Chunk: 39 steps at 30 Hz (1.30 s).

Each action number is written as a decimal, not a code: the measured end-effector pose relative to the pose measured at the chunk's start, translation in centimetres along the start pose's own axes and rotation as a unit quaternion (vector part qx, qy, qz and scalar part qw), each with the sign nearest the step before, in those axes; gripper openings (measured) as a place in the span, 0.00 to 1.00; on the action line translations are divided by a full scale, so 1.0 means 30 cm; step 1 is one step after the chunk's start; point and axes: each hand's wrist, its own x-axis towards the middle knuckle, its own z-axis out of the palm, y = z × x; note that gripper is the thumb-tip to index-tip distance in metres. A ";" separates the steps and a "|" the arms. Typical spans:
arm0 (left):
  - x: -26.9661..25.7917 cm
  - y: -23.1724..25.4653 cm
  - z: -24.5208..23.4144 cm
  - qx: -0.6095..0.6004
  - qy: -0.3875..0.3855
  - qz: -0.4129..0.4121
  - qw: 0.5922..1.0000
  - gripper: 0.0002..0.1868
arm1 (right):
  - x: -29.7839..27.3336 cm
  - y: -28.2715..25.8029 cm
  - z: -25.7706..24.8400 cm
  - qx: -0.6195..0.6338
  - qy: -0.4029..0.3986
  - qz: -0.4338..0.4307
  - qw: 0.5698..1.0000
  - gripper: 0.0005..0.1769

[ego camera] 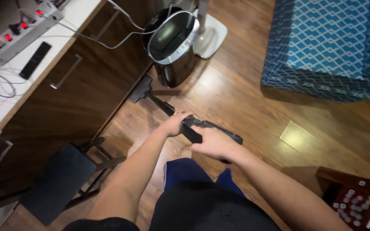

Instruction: The recorder is vacuuming the floor in a small room, moving around a bed, furniture, and a fan.

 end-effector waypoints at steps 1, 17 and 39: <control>0.013 0.034 0.048 0.000 -0.001 0.001 1.000 0.36 | -0.029 0.052 -0.003 0.000 0.001 0.001 1.000 0.40; 0.405 1.080 1.024 -0.091 -0.020 0.098 0.991 0.41 | -0.993 0.708 -0.373 -0.052 -0.091 0.286 0.953 0.44; 0.706 0.958 0.772 -0.079 -0.204 0.159 0.963 0.45 | -0.882 0.698 -0.510 0.215 0.010 0.370 0.904 0.35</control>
